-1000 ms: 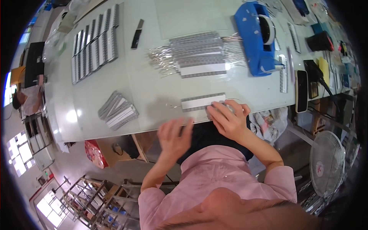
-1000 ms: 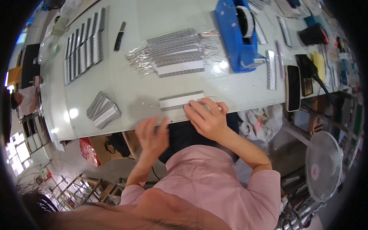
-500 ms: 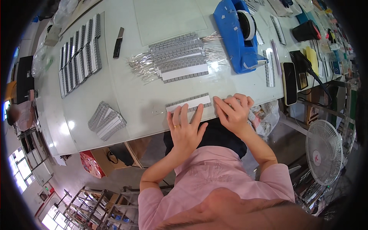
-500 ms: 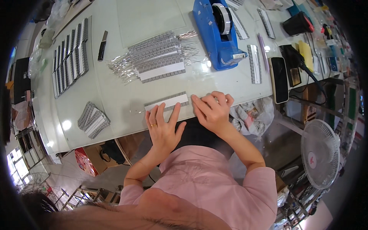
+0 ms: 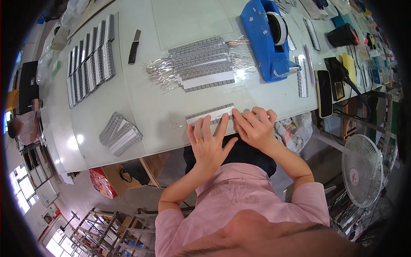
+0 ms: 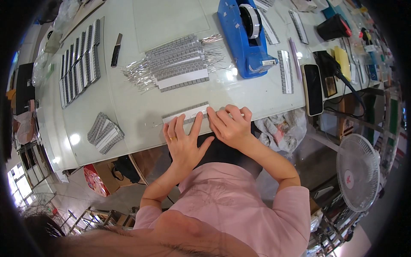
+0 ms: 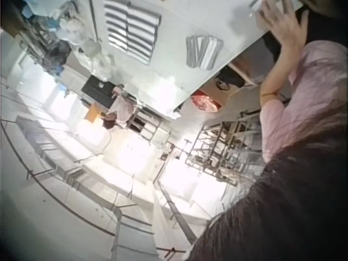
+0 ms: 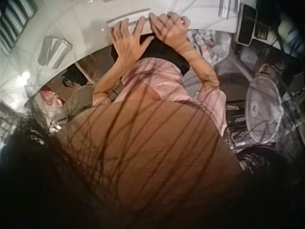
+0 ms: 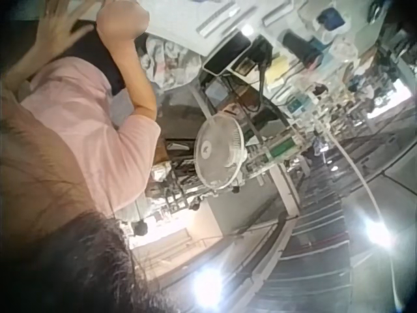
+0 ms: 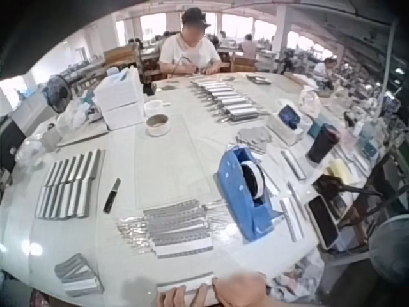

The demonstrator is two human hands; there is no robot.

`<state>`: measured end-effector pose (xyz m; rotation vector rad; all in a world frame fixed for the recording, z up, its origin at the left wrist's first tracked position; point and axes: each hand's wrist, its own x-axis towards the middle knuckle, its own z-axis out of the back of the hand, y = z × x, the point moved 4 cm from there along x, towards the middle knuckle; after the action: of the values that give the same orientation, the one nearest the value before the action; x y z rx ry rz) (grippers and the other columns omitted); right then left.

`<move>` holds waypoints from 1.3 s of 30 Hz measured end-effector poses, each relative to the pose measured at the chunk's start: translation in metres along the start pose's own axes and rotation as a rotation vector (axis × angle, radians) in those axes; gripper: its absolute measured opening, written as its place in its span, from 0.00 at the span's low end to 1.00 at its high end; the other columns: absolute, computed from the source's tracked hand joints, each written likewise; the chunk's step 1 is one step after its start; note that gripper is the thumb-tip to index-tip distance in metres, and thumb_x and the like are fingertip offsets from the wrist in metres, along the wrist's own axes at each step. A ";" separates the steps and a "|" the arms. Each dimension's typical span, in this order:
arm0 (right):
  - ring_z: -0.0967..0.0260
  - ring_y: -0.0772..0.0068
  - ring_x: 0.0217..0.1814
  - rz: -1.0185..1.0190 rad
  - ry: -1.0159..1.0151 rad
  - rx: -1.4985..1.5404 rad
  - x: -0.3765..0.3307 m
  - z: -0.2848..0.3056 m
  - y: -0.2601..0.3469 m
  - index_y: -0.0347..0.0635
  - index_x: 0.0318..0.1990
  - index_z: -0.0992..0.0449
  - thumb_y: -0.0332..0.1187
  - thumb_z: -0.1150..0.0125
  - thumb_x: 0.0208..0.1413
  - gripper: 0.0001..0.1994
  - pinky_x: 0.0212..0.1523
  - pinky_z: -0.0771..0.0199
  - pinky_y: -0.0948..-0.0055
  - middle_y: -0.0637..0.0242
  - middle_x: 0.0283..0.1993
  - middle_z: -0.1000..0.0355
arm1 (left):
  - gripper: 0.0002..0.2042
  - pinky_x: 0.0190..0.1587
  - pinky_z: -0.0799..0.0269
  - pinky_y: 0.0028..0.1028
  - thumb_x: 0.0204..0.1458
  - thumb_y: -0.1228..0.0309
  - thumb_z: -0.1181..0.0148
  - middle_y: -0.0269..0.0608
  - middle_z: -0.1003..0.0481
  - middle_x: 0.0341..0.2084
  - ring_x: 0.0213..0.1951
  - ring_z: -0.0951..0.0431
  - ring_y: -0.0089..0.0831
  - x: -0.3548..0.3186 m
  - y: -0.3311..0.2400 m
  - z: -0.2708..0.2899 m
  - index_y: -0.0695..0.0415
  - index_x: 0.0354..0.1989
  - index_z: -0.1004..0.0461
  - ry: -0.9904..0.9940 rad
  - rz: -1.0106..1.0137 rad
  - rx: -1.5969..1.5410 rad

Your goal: Assembling small metal component strips onto a plastic base and securing them with tape.

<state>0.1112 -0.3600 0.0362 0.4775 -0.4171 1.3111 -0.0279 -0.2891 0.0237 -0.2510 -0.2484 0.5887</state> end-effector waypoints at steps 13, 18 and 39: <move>0.33 0.74 0.41 0.014 0.033 0.015 0.000 0.001 -0.001 0.51 0.47 0.18 0.35 0.30 0.46 0.17 0.44 0.47 0.64 0.78 0.32 0.32 | 0.31 0.62 0.41 0.53 0.47 0.60 0.28 0.54 0.38 0.59 0.60 0.39 0.55 -0.009 0.016 -0.003 0.54 0.60 0.30 -0.161 0.032 -0.258; 0.33 0.71 0.42 0.002 0.073 0.015 -0.001 0.003 0.002 0.51 0.47 0.17 0.33 0.29 0.45 0.18 0.46 0.48 0.63 0.78 0.33 0.31 | 0.32 0.64 0.43 0.53 0.49 0.49 0.32 0.46 0.38 0.58 0.60 0.41 0.50 0.001 -0.002 0.001 0.41 0.63 0.29 -0.050 0.004 0.071; 0.29 0.64 0.34 -0.158 0.102 0.549 0.072 -0.011 0.032 0.47 0.33 0.22 0.39 0.27 0.45 0.12 0.34 0.35 0.64 0.69 0.32 0.25 | 0.28 0.64 0.42 0.56 0.47 0.58 0.34 0.49 0.35 0.62 0.61 0.37 0.53 -0.005 0.008 -0.004 0.59 0.57 0.25 -0.068 0.005 -0.067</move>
<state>0.0947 -0.2897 0.0696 0.8775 0.0759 1.2829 -0.0353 -0.2859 0.0169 -0.2968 -0.3338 0.5948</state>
